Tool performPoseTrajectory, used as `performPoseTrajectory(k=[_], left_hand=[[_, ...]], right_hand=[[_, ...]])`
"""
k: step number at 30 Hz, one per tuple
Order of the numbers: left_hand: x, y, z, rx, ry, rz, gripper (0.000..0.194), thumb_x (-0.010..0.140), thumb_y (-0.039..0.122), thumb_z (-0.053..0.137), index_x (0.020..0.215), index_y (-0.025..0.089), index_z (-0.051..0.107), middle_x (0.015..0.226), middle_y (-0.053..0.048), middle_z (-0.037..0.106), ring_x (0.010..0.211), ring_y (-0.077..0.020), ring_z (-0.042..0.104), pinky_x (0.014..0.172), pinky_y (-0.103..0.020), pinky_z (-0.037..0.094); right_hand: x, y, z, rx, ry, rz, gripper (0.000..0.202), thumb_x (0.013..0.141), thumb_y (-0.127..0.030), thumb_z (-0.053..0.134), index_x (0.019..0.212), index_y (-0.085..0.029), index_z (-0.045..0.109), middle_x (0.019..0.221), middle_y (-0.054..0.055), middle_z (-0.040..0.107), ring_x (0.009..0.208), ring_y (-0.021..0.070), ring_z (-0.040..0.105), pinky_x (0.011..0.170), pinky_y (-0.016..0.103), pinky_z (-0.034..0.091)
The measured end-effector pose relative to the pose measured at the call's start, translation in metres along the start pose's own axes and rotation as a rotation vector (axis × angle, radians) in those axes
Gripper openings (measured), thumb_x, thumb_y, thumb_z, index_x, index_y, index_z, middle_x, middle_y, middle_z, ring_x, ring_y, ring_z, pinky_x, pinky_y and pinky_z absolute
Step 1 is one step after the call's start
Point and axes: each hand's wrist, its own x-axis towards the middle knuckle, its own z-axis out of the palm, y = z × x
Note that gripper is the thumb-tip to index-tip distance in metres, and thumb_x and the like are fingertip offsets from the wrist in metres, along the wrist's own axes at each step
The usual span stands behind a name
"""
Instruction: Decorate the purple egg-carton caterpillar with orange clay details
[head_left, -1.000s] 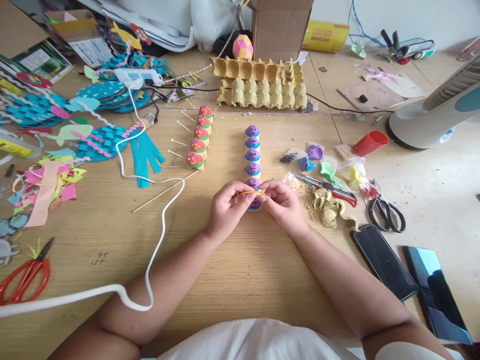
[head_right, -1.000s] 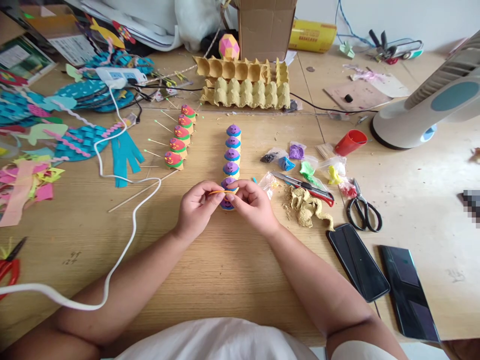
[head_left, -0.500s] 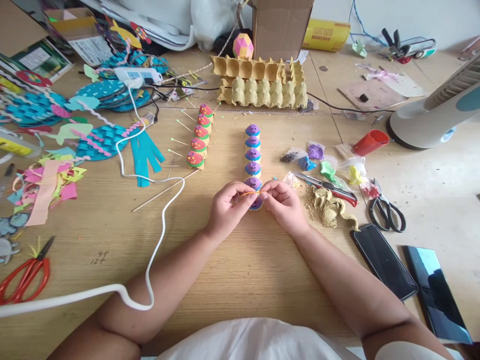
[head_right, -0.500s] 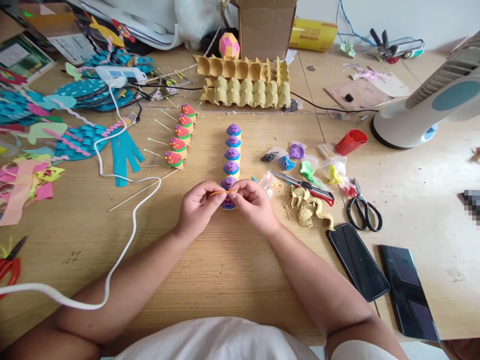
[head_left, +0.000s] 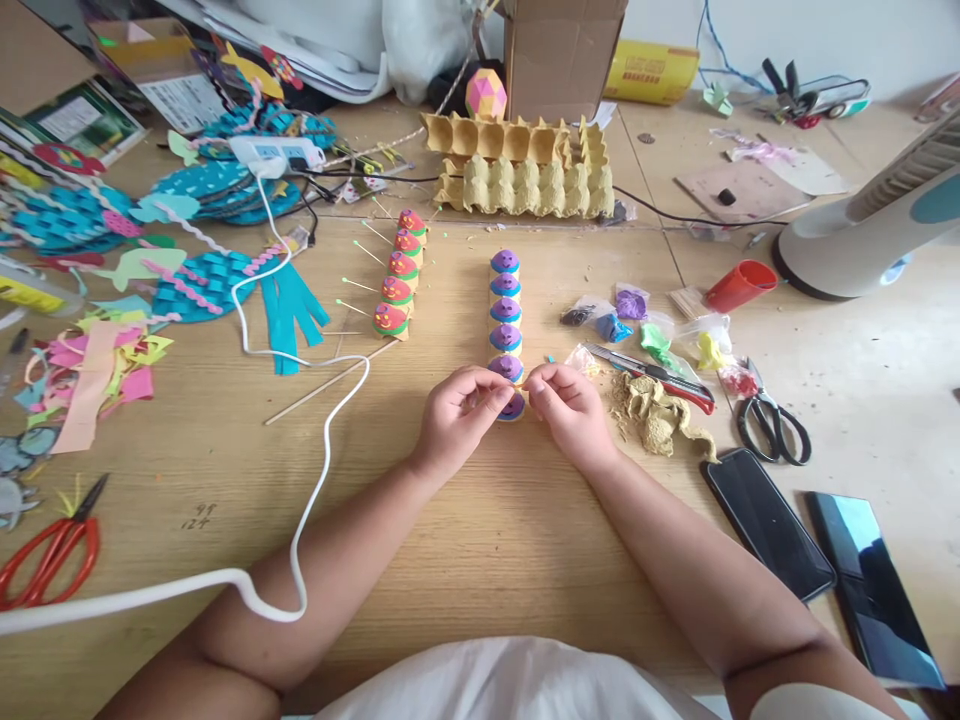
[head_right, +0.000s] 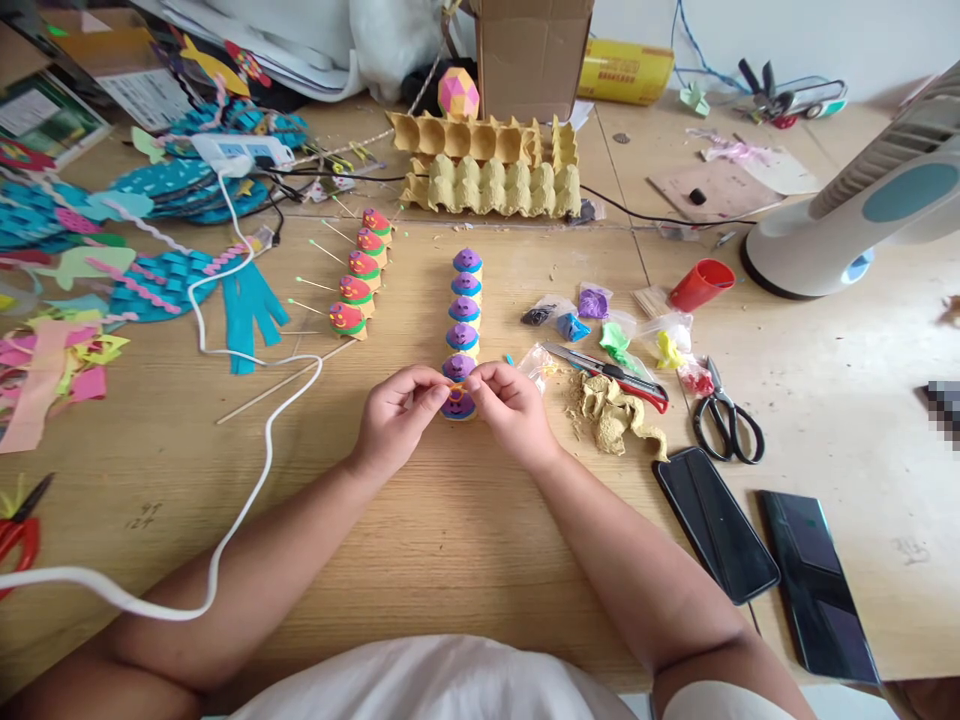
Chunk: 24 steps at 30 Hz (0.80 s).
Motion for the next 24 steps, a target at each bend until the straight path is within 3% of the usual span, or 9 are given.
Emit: performPoseTrajectory(k=[5,9,17,24], left_hand=[[-0.0004,-0.0004,0.0033,-0.119,0.006,-0.061,0.026,0.087,0.043,0.080,0.100,0.020,0.077,0.099,-0.007,0.076,0.089,-0.0174,0.068,0.083,-0.030,0.053],[-0.0016,0.0009,0.0043,-0.133,-0.028,-0.076,0.031,0.084,0.042,0.083,0.104,0.019,0.077,0.089,-0.006,0.075,0.081,-0.0160,0.065,0.077,-0.029,0.054],[-0.0037,0.0023,0.0010,-0.140,-0.076,-0.106,0.037,0.090,0.052,0.073,0.105,0.019,0.078,0.101,-0.010,0.077,0.090,-0.0195,0.070,0.083,-0.032,0.056],[-0.0026,-0.0014,0.0049,0.001,-0.014,-0.053,0.023,0.087,0.040,0.079,0.100,0.021,0.080,0.089,-0.007,0.075,0.081,-0.0166,0.066,0.076,-0.028,0.055]], right_hand=[[-0.0003,0.0007,-0.0009,-0.030,0.023,-0.001,0.046,0.086,-0.064,0.074,0.077,-0.020,0.061,0.059,-0.005,0.050,0.054,0.0093,0.039,0.051,0.025,0.033],[0.0003,-0.0004,-0.0010,-0.031,0.019,-0.002,0.048,0.086,-0.064,0.074,0.073,-0.020,0.060,0.057,-0.005,0.050,0.053,0.0089,0.039,0.051,0.025,0.033],[0.0003,-0.0024,0.0012,-0.021,0.016,-0.026,0.045,0.085,-0.062,0.076,0.074,-0.021,0.062,0.058,-0.005,0.050,0.053,0.0092,0.041,0.053,0.025,0.036],[0.0005,-0.0007,0.0002,-0.035,0.041,-0.011,0.047,0.083,-0.064,0.077,0.076,-0.021,0.062,0.059,-0.006,0.051,0.053,0.0089,0.040,0.051,0.025,0.034]])
